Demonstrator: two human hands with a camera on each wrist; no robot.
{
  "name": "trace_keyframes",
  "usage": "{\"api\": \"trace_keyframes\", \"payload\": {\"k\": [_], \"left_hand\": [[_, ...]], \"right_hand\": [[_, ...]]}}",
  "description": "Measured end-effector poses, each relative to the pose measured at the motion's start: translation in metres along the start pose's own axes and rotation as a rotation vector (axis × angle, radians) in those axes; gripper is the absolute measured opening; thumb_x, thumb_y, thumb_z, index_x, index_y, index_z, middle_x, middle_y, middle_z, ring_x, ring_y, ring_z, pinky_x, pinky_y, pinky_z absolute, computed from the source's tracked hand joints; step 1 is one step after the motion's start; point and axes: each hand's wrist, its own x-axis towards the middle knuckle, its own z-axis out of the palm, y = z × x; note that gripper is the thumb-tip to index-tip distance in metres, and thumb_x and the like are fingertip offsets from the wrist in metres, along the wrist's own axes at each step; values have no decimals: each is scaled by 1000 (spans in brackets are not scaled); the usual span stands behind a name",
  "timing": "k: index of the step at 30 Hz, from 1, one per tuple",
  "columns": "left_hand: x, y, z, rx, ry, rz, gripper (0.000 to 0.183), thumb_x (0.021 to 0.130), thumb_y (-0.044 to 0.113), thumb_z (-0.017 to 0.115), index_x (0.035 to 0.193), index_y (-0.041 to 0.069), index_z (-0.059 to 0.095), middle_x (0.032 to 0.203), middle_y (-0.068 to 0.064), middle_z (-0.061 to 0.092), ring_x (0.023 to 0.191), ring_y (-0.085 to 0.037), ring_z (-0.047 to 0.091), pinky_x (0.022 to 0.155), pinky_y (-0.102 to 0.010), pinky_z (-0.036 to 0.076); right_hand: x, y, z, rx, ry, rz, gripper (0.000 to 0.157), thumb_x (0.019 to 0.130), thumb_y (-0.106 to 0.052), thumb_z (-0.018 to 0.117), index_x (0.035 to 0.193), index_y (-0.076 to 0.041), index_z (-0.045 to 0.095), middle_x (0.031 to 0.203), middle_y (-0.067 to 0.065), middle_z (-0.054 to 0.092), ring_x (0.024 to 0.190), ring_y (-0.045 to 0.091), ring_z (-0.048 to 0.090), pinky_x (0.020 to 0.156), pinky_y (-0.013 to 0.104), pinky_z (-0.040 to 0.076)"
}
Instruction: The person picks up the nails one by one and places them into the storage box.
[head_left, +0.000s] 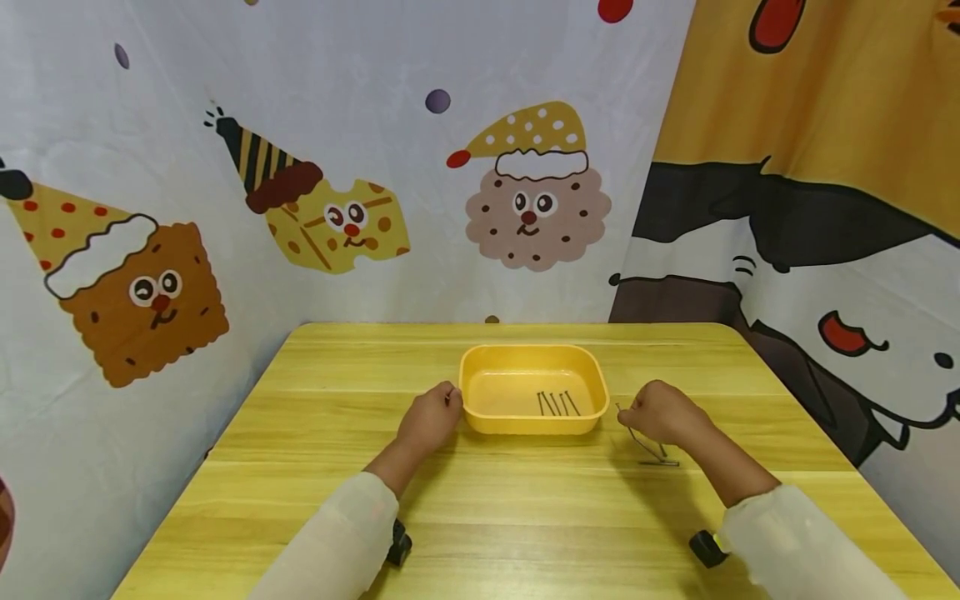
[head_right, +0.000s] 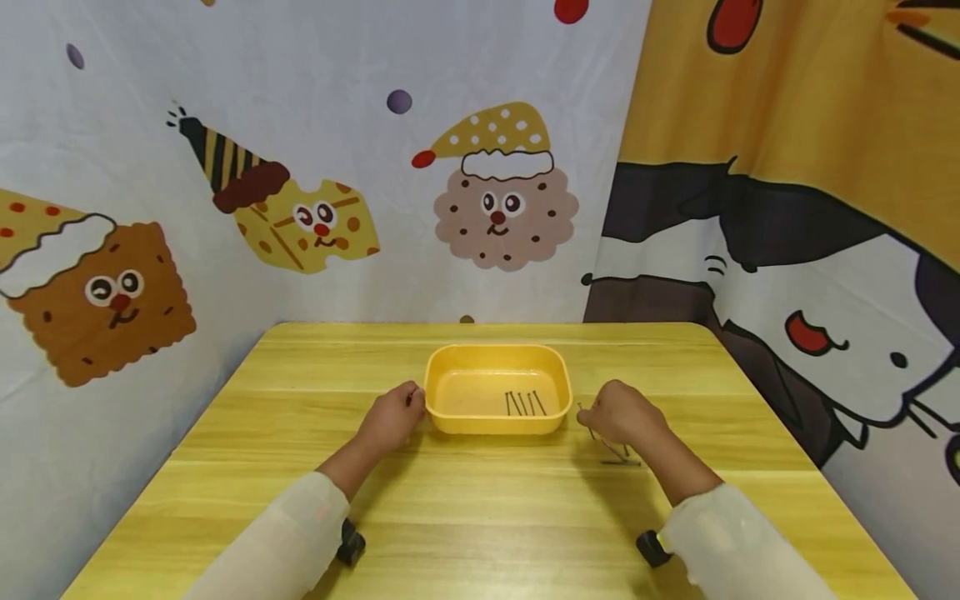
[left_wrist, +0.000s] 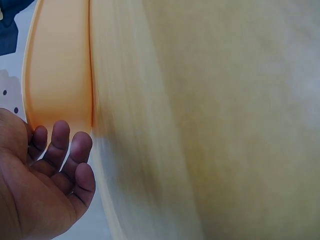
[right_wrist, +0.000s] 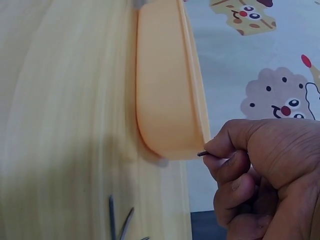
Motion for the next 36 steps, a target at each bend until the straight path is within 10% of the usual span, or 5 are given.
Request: {"api": "trace_keyframes", "payload": {"k": [36], "left_hand": [[2,-3,1,-1,23,13,30,111,29,43,88,13,55,66,-3,46,55,-18,41,54,-32,35]], "right_hand": [[51,-57,8,54,-54,-31,53,98,-27,63,50,-19,42,48,-6,29,43,10,21,47,28,29]]}}
